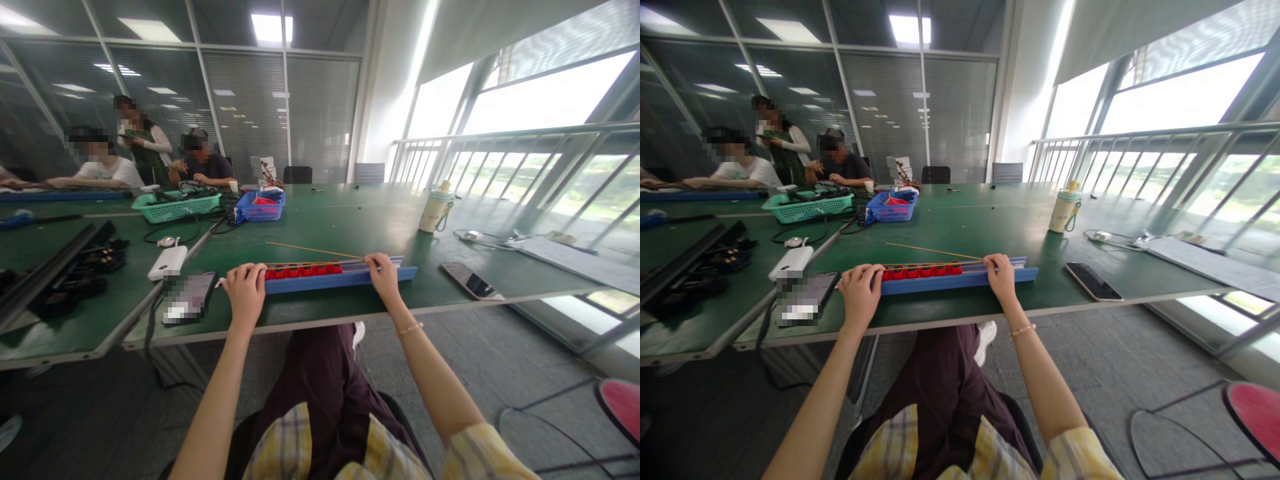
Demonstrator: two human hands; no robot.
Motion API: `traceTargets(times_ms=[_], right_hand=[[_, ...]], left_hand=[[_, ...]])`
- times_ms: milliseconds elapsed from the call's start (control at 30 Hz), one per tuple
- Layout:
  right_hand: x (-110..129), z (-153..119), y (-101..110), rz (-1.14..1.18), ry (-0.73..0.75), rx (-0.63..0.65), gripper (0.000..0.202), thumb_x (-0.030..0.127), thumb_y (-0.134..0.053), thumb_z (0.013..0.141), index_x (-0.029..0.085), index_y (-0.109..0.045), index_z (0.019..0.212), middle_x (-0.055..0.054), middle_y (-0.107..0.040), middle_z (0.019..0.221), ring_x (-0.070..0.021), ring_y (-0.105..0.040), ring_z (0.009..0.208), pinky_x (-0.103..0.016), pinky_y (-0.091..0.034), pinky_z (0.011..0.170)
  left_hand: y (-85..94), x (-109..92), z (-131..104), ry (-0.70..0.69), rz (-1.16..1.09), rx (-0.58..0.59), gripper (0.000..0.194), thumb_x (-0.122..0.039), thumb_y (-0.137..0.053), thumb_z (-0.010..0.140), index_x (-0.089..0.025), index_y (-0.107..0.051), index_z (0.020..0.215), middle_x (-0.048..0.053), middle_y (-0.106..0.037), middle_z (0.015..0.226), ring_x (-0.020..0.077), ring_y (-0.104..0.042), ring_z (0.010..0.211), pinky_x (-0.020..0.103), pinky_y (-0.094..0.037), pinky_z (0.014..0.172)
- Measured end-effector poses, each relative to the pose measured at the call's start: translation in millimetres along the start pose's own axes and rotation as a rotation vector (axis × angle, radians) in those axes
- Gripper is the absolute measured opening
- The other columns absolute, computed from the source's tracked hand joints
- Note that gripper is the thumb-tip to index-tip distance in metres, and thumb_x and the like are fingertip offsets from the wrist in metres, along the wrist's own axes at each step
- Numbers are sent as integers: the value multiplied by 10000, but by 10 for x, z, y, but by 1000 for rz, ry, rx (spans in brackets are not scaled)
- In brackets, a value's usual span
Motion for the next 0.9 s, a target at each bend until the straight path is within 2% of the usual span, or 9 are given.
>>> traceTargets(times_ms=[400,900], right_hand=[[58,16,-26,-31,83,32,220,290,-486,952,236,-645,810,-64,-688,835,-245,-563,838,-391,-442,815],[0,-2,-85,-62,94,57,215,303,-468,974,234,-622,841,-67,-674,846,-252,-556,851,-399,-446,827]], left_hand=[[-13,-5,-6,-17,-60,-3,278,-366,-447,973,-274,-704,1025,85,-667,1082,286,-474,1076,431,-337,923],[-3,-14,4,-24,-69,-13,267,-356,-462,972,-258,-703,1027,82,-667,1073,274,-481,1073,410,-344,917]])
Point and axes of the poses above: each hand's wrist, its own z-axis towards the middle knuckle, its own y-axis out of the back of the hand, x = y × z, the point moved 9 cm from there along z, towards the middle knuckle
